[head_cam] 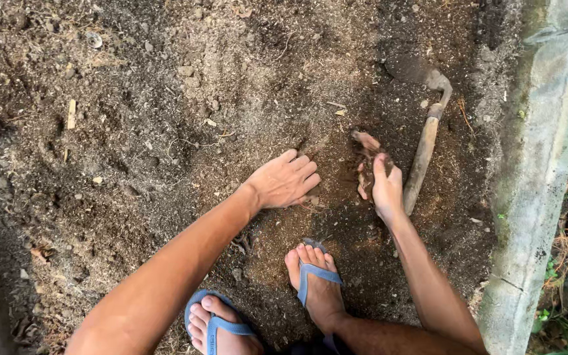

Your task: The person uses a small hand hoe to break up and loosen soil in a raised garden bed. They repeatedly strike the ground with the hoe and use their hands to clear debris and smooth the surface.

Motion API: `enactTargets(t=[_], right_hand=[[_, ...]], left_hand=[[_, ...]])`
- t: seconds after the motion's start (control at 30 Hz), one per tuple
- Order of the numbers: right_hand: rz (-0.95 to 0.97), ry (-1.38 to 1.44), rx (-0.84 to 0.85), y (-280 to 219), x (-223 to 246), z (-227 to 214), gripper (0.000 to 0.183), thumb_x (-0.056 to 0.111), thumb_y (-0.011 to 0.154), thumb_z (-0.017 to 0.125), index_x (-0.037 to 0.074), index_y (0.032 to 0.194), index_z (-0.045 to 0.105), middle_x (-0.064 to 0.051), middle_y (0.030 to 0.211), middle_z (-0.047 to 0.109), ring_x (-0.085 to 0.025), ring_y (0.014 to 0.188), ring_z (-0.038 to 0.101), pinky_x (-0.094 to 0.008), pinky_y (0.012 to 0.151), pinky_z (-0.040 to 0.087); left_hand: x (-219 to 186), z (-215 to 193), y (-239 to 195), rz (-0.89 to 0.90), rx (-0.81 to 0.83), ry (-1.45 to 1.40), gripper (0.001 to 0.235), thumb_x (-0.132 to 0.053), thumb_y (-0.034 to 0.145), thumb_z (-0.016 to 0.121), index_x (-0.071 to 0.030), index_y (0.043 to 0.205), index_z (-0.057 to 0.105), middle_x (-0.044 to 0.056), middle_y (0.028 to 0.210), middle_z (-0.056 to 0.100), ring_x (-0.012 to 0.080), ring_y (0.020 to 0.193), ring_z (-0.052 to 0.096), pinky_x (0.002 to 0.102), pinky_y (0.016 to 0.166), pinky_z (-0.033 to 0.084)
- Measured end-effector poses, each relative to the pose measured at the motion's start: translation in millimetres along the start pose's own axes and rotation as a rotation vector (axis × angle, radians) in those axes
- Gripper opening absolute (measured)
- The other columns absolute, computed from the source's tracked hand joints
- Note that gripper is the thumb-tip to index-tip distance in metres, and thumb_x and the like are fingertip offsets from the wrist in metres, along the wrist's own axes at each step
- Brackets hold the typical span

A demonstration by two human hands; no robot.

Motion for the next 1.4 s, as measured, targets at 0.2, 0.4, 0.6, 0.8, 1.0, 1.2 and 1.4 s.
enactTargets(t=[0.2, 0.4, 0.6, 0.8, 1.0, 1.2, 1.4], right_hand=[[-0.135, -0.399, 0.041, -3.9, 20.1, -6.9, 0.033, 0.008, 0.094, 0.059, 0.000, 0.126, 0.053, -0.009, 0.100, 0.070, -0.011, 0.068, 0.067, -0.028, 0.049, 0.055], [-0.394, -1.016, -0.015, 24.7, 66.7, -13.5, 0.056, 0.033, 0.100, 0.068, 0.016, 0.151, 0.052, -0.014, 0.144, 0.063, -0.034, 0.100, 0.065, -0.050, 0.084, 0.056], [-0.507, -0.958, 0.058, 88.3, 74.0, 18.2, 0.069, 0.047, 0.099, 0.066, 0.008, 0.153, 0.046, -0.023, 0.151, 0.049, -0.042, 0.138, 0.047, -0.065, 0.108, 0.037], [-0.596, -1.028, 0.212, 41.6, 54.3, 36.9, 0.071, 0.037, 0.084, 0.082, 0.004, 0.139, 0.052, -0.021, 0.133, 0.055, -0.034, 0.118, 0.058, -0.053, 0.096, 0.051], [-0.221, -0.957, 0.271, 5.5, 67.1, 29.1, 0.067, 0.005, 0.076, 0.075, 0.011, 0.140, 0.056, -0.012, 0.132, 0.057, -0.026, 0.086, 0.068, -0.036, 0.075, 0.060], [-0.764, -0.954, 0.248, 2.3, 70.4, 54.5, 0.055, -0.001, 0.073, 0.079, 0.001, 0.125, 0.064, -0.015, 0.113, 0.063, -0.029, 0.091, 0.065, -0.037, 0.075, 0.055], [-0.537, -0.811, 0.137, 9.1, 39.3, 29.1, 0.025, 0.002, 0.094, 0.065, 0.008, 0.118, 0.069, -0.007, 0.109, 0.072, -0.020, 0.090, 0.070, -0.033, 0.076, 0.057]], left_hand=[[-15.0, -1.5, -7.5, -0.045, -0.060, 0.094, 0.028, -0.036, 0.087, 0.053, -0.015, 0.104, 0.058, 0.002, 0.096, 0.055, 0.0187, 0.094, 0.054, 0.039, 0.083, 0.045], [-8.0, 6.5, -5.9, -0.026, 0.104, 0.082, 0.010, -0.021, 0.100, 0.056, -0.014, 0.107, 0.058, 0.003, 0.097, 0.056, 0.0191, 0.095, 0.054, 0.036, 0.080, 0.044], [-8.7, -3.4, -3.2, -0.134, -0.008, 0.146, 0.022, -0.022, 0.088, 0.057, -0.011, 0.108, 0.058, 0.004, 0.108, 0.060, 0.0178, 0.102, 0.056, 0.033, 0.081, 0.044], [-9.9, 7.3, -1.7, -0.192, 0.300, 0.052, 0.019, -0.019, 0.101, 0.053, -0.008, 0.116, 0.058, 0.006, 0.101, 0.059, 0.0206, 0.098, 0.056, 0.036, 0.086, 0.044], [-14.2, -4.2, -9.9, -0.295, -0.051, 0.090, 0.038, -0.020, 0.090, 0.053, -0.014, 0.127, 0.058, 0.006, 0.108, 0.059, 0.0185, 0.094, 0.055, 0.034, 0.079, 0.044], [-11.8, 5.8, -2.2, -0.261, 0.103, 0.003, 0.029, -0.020, 0.090, 0.055, -0.015, 0.119, 0.059, 0.005, 0.107, 0.059, 0.0206, 0.103, 0.058, 0.038, 0.085, 0.045], [-6.2, 18.4, 3.4, -0.217, 0.332, -0.078, 0.015, -0.020, 0.106, 0.049, -0.013, 0.116, 0.058, 0.006, 0.106, 0.061, 0.0225, 0.105, 0.059, 0.040, 0.089, 0.046]])
Point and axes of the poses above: each hand's wrist, its own y-axis towards the middle knuckle, its own z-axis out of the palm, x = y × z, the point moved 4 cm from there along y, towards the middle knuckle
